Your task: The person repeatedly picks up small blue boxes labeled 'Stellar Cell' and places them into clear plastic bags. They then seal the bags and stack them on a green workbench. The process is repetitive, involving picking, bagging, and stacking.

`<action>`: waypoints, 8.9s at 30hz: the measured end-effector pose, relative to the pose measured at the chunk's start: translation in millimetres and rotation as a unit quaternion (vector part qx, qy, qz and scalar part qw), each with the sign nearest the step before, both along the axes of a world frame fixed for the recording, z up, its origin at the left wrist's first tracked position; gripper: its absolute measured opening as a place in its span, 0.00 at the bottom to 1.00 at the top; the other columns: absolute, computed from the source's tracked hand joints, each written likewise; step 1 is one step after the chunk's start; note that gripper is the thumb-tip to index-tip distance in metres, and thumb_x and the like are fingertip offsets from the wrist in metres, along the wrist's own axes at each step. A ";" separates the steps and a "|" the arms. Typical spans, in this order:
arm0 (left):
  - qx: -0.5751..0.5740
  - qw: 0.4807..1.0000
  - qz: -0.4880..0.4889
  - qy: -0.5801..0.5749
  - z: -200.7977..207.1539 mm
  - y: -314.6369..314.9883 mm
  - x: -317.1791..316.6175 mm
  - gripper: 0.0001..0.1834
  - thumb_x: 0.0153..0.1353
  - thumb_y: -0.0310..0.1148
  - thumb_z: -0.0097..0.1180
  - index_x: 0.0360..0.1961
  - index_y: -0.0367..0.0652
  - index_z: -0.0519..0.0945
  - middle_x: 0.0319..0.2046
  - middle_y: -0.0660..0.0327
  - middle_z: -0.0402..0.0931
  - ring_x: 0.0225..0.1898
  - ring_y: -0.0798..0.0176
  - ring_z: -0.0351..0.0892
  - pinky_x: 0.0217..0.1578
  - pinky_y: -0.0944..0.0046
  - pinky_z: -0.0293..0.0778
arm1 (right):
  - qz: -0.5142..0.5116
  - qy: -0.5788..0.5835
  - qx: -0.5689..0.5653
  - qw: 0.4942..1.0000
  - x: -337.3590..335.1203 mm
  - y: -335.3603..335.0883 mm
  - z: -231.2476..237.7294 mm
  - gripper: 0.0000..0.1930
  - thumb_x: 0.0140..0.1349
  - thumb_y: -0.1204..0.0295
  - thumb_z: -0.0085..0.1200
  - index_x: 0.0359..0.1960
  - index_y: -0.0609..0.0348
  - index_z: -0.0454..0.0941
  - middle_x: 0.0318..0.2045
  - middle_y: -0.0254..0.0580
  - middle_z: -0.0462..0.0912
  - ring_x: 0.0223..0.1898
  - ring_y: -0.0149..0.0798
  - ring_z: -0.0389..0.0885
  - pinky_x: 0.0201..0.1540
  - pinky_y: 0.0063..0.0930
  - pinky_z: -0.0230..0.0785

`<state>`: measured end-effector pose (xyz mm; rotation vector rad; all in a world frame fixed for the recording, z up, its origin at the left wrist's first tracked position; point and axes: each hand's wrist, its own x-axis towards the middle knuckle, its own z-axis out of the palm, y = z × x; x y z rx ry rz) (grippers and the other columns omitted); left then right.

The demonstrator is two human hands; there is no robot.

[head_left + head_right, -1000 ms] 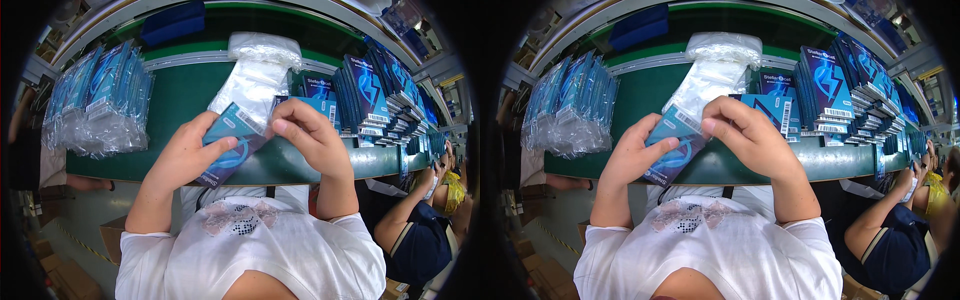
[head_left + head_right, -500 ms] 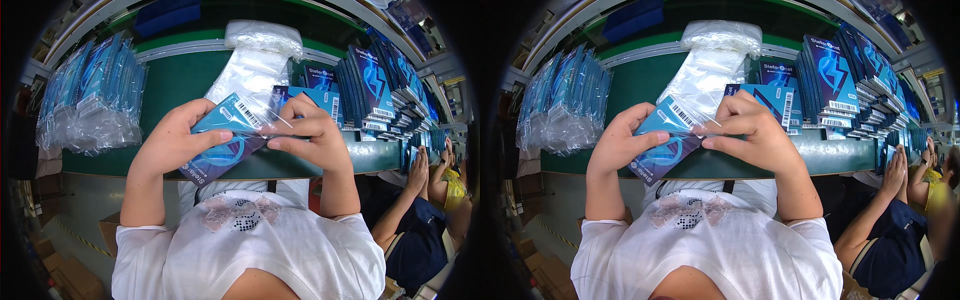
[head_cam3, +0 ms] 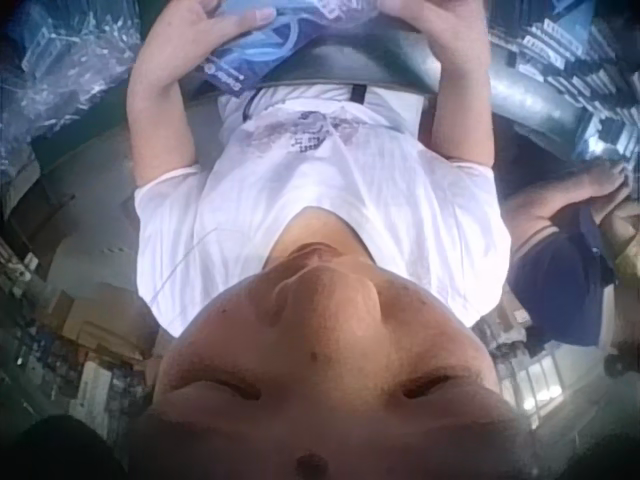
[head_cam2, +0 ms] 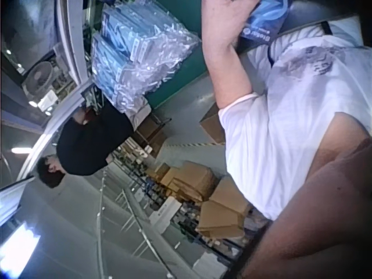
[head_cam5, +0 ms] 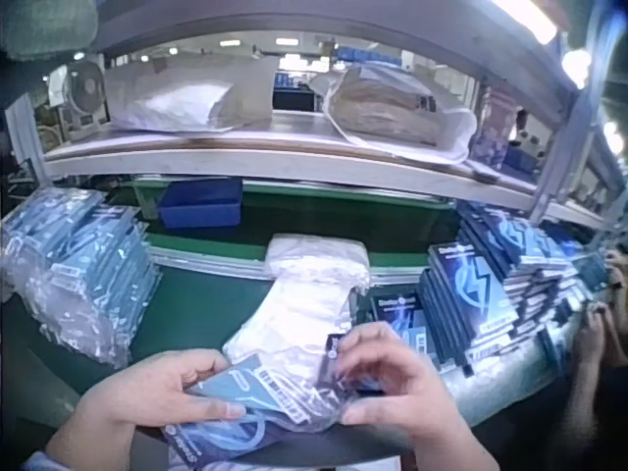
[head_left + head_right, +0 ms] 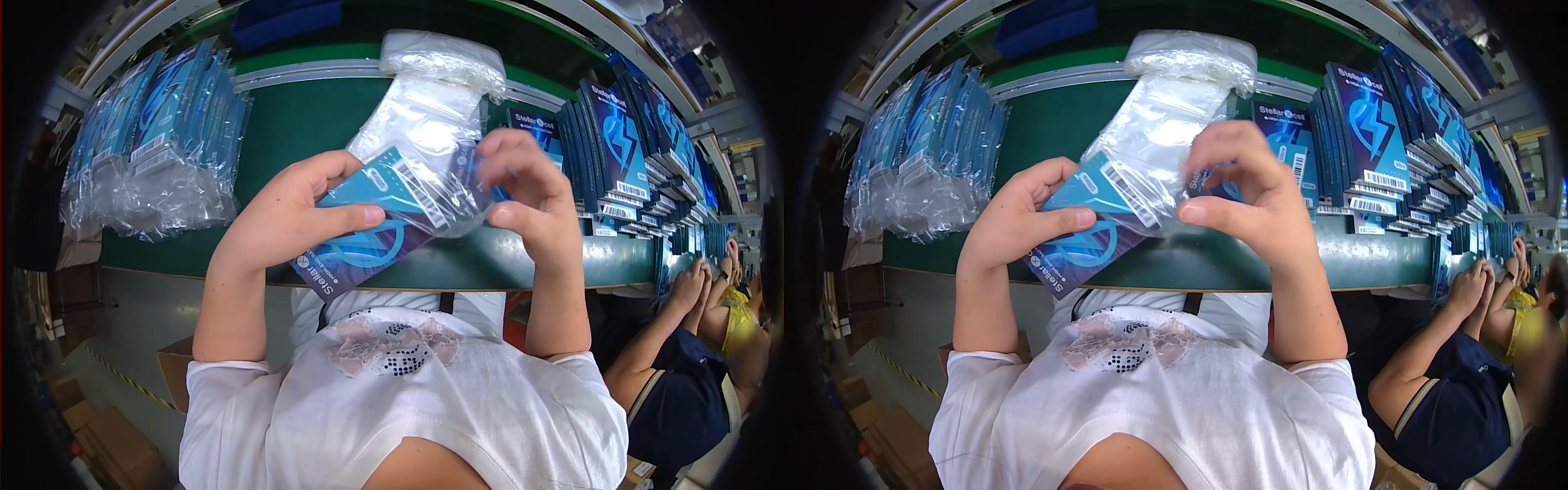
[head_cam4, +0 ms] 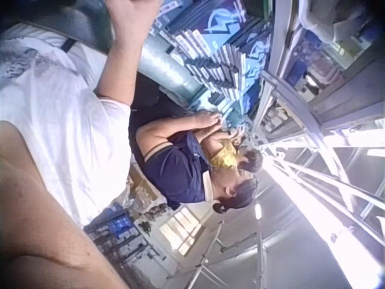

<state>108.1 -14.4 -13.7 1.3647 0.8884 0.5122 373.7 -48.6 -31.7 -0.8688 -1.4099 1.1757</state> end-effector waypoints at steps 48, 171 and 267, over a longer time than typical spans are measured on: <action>0.607 0.540 0.274 0.515 36.3 46.1 -101.9 0.19 0.63 0.40 0.47 0.51 0.42 0.75 0.57 0.44 0.65 0.61 0.42 0.60 0.59 0.49 0.58 | -0.144 -0.573 0.203 0.781 -19.9 -4.4 23.1 0.34 0.43 0.68 0.66 0.55 0.61 0.67 0.51 0.54 0.69 0.55 0.54 0.66 0.59 0.43 0.58; 0.304 0.935 0.175 0.053 -95.4 8.7 97.4 0.26 0.67 0.33 0.39 0.62 0.29 0.54 0.65 0.39 0.40 0.66 0.40 0.45 0.64 0.55 0.48 | -0.321 -0.450 0.135 0.822 -46.4 -10.1 -41.1 0.27 0.56 0.75 0.51 0.57 0.76 0.60 0.55 0.70 0.64 0.55 0.64 0.64 0.59 0.46 0.56; 0.583 0.762 -0.133 0.246 -36.1 8.2 37.2 0.15 0.52 0.27 0.55 0.43 0.46 0.79 0.51 0.58 0.72 0.56 0.52 0.67 0.54 0.52 0.61 | -0.315 -0.604 -0.036 0.731 11.3 2.8 -21.0 0.30 0.45 0.60 0.63 0.52 0.58 0.74 0.43 0.59 0.73 0.48 0.56 0.70 0.52 0.43 0.64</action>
